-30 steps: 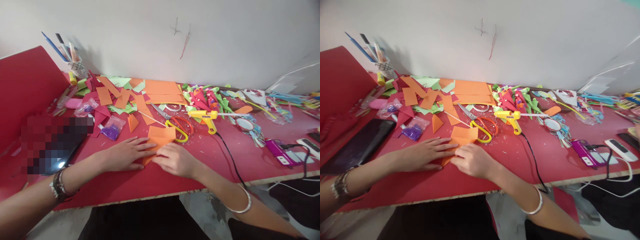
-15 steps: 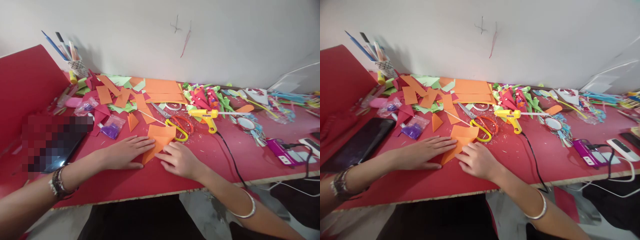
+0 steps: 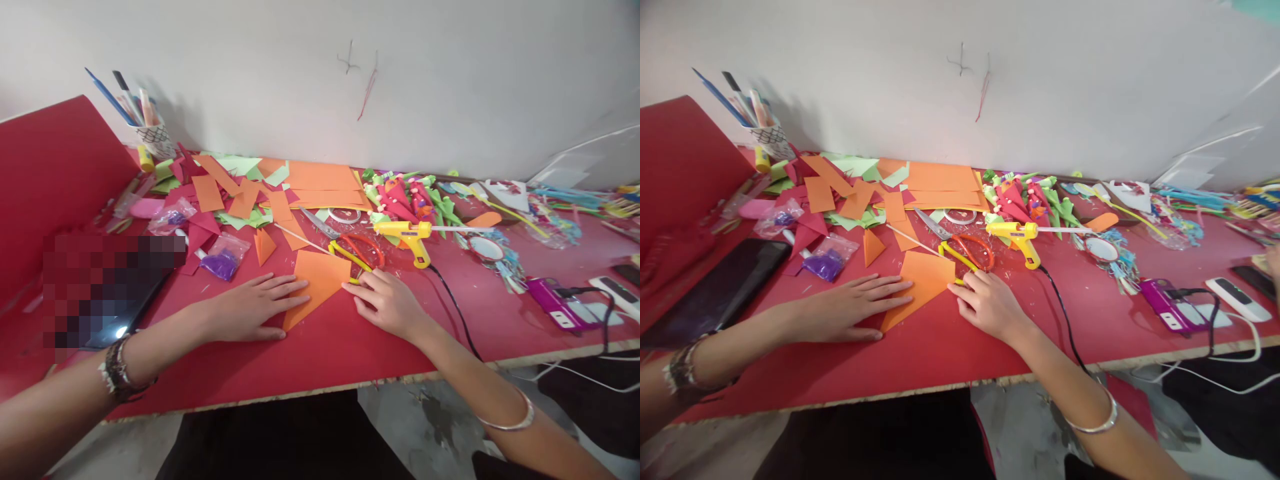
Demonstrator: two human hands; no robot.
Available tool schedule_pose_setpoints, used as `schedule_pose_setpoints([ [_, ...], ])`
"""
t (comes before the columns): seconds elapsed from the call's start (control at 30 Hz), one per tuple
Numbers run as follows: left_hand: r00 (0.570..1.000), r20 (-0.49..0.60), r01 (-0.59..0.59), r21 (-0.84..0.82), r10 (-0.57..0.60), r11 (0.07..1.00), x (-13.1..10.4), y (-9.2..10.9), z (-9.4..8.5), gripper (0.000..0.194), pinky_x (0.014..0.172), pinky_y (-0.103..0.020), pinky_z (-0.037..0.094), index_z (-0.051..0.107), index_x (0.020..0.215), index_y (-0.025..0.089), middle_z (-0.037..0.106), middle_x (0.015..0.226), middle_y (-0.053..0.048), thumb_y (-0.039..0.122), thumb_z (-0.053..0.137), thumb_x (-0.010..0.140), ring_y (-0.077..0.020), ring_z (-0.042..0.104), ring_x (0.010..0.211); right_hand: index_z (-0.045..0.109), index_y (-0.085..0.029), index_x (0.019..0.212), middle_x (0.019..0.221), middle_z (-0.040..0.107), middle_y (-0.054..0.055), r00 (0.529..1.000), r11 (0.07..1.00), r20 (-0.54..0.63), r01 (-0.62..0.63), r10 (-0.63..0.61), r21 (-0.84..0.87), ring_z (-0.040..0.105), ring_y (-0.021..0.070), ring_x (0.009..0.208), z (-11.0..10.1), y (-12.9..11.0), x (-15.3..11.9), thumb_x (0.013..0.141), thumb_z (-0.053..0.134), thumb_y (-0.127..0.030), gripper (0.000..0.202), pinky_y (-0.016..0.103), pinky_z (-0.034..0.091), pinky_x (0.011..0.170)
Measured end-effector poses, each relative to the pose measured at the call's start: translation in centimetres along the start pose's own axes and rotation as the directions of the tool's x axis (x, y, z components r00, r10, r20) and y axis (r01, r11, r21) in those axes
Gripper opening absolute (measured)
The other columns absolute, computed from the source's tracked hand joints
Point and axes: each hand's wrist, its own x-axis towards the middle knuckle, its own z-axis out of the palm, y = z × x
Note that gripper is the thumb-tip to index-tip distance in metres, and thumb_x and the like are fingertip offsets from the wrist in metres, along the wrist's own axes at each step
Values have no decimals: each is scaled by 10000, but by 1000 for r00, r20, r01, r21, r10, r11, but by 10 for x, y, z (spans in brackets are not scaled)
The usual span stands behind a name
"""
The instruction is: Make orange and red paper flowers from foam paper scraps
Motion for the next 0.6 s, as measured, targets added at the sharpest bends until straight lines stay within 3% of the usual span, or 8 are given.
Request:
schedule_pose_setpoints([
  [0.2, 999, -29, -26, 13, 27, 1000, -1, -1, 0, 594, 1039, -360, 171, 132, 1349, 312, 168, 1430, -2, 422, 407, 834, -206, 175, 1299, 615, -152, 955, 799, 563, 72, 998, 981, -20, 61, -66, -184, 481, 171, 751, -1, 1, 5, 829, 413, -114, 241, 287, 414, 654],
  [0.4, 997, -39, -59, 31, 60, 998, -2, 3, -4, 580, 1035, -362, 197, 212, 1336, 286, 198, 1425, -24, 379, 452, 816, -208, 184, 1296, 520, -195, 1100, 990, 541, 80, 990, 959, 16, 137, -137, -248, 476, 188, 877, -6, 3, 17, 825, 414, -84, 315, 329, 414, 759],
  [0.5, 998, -46, -50, 11, 50, 999, -3, 5, -7, 597, 1016, -361, 241, 230, 1330, 287, 207, 1422, -40, 353, 487, 795, -221, 225, 1281, 534, -186, 1058, 1007, 532, 78, 991, 953, 13, 131, -133, -274, 472, 193, 899, -8, 3, 24, 819, 410, -76, 291, 343, 415, 769],
  [0.6, 998, -64, -1, -14, 1, 1000, -3, 9, -12, 622, 975, -359, 304, 246, 1320, 293, 277, 1395, -47, 366, 521, 768, -231, 323, 1232, 581, -165, 902, 1002, 538, 74, 978, 931, -16, 191, -206, -310, 469, 186, 910, -7, 3, 30, 825, 394, -77, 220, 372, 384, 842],
])
